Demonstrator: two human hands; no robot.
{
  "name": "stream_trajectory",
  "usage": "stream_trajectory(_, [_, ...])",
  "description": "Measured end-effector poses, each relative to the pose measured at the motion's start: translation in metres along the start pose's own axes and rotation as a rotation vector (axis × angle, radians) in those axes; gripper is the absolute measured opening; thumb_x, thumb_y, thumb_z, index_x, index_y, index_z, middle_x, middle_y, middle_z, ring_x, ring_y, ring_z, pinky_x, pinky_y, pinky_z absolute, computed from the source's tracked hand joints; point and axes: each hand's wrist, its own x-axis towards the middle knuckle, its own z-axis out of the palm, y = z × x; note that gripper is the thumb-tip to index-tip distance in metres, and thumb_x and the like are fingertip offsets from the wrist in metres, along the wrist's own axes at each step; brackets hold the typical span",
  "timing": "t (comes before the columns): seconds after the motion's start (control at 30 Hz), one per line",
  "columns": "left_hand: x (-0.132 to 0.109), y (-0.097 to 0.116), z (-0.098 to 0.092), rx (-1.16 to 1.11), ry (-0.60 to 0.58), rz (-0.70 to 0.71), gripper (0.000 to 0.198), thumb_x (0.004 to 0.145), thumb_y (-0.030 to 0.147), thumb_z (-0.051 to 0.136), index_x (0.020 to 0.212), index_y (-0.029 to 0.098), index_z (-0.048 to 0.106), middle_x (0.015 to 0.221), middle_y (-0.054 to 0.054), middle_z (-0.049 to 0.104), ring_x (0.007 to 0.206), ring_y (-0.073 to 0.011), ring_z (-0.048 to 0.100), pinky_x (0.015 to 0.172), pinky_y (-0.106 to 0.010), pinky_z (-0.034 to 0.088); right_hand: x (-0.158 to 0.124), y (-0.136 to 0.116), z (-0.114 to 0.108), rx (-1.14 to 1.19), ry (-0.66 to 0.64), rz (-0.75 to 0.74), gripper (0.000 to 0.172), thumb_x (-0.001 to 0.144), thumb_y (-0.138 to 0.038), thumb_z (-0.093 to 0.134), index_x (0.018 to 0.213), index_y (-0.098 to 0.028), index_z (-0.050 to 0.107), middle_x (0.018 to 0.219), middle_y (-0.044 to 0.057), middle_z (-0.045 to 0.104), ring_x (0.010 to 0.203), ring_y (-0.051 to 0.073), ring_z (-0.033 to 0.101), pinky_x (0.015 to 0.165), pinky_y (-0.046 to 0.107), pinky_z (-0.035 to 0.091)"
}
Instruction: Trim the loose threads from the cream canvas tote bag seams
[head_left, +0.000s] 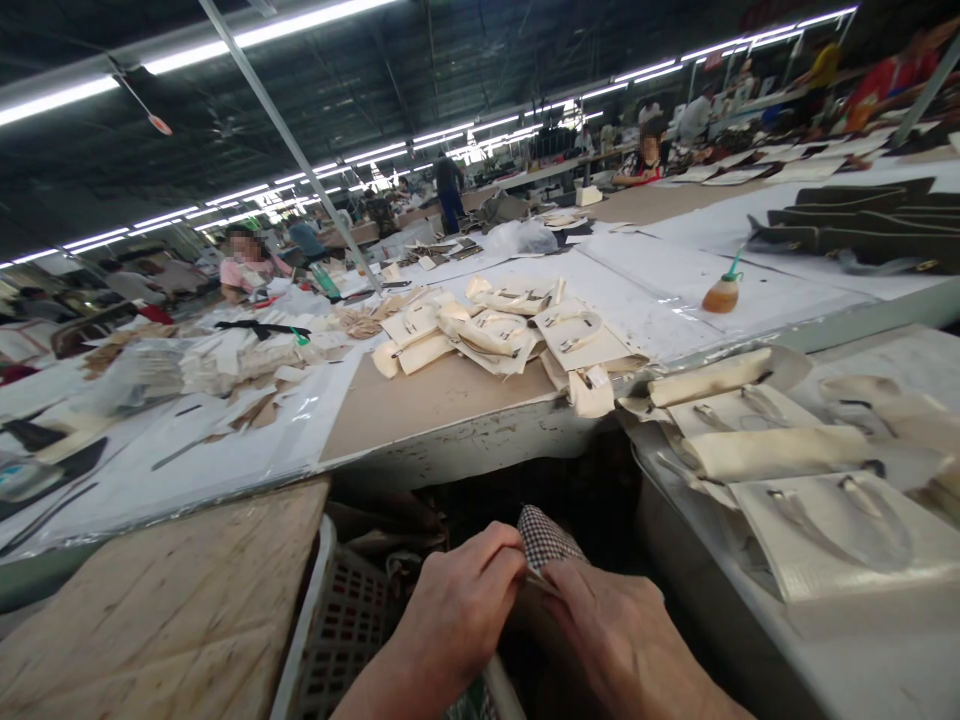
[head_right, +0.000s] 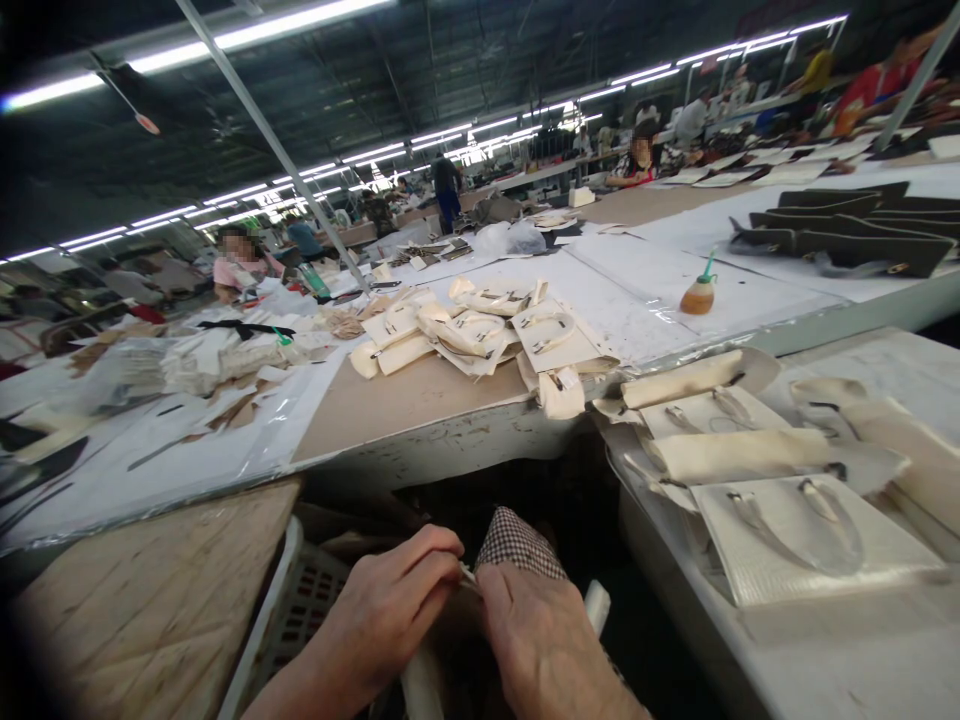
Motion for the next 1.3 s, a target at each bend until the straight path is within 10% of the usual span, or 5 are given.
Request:
stream_trajectory(0.33, [0.005,0.002,-0.011,0.287,-0.286,0.120,0.016,0.087,0.003,0.052,0.087,0.019,0.054,0.096,0.000,0.063,0.070,-0.0171,0.061,0.050,-0.027,0.042,-0.001,0.002,0.002,-0.025,0.035,0.008,0.020,0.088,-0.004,0.036,0.085,-0.020,0.049,0.067,0.000,0.062,0.052,0.016,0.060,0.048,0.025,0.038])
stream_trajectory(0.8, [0.008,0.001,0.003,0.131,0.069,0.133,0.019,0.087,0.006,0.041,0.083,0.019,0.054,0.094,-0.001,0.069,0.075,-0.0143,0.067,0.057,-0.024,0.047,0.000,0.013,0.009,0.018,-0.117,0.148,0.016,0.093,-0.011,0.047,0.094,-0.019,0.061,0.084,0.004,0.068,0.072,0.021,0.070,0.061,0.028,0.052])
stream_trajectory(1.3, [0.006,-0.001,0.014,0.083,0.105,0.100,0.018,0.087,0.005,0.042,0.082,0.019,0.052,0.083,-0.001,0.066,0.070,-0.0146,0.065,0.061,-0.025,0.047,0.008,0.016,0.004,0.022,-0.175,0.148,0.022,0.087,-0.004,0.047,0.086,-0.019,0.063,0.077,0.001,0.066,0.066,0.019,0.066,0.054,0.029,0.042])
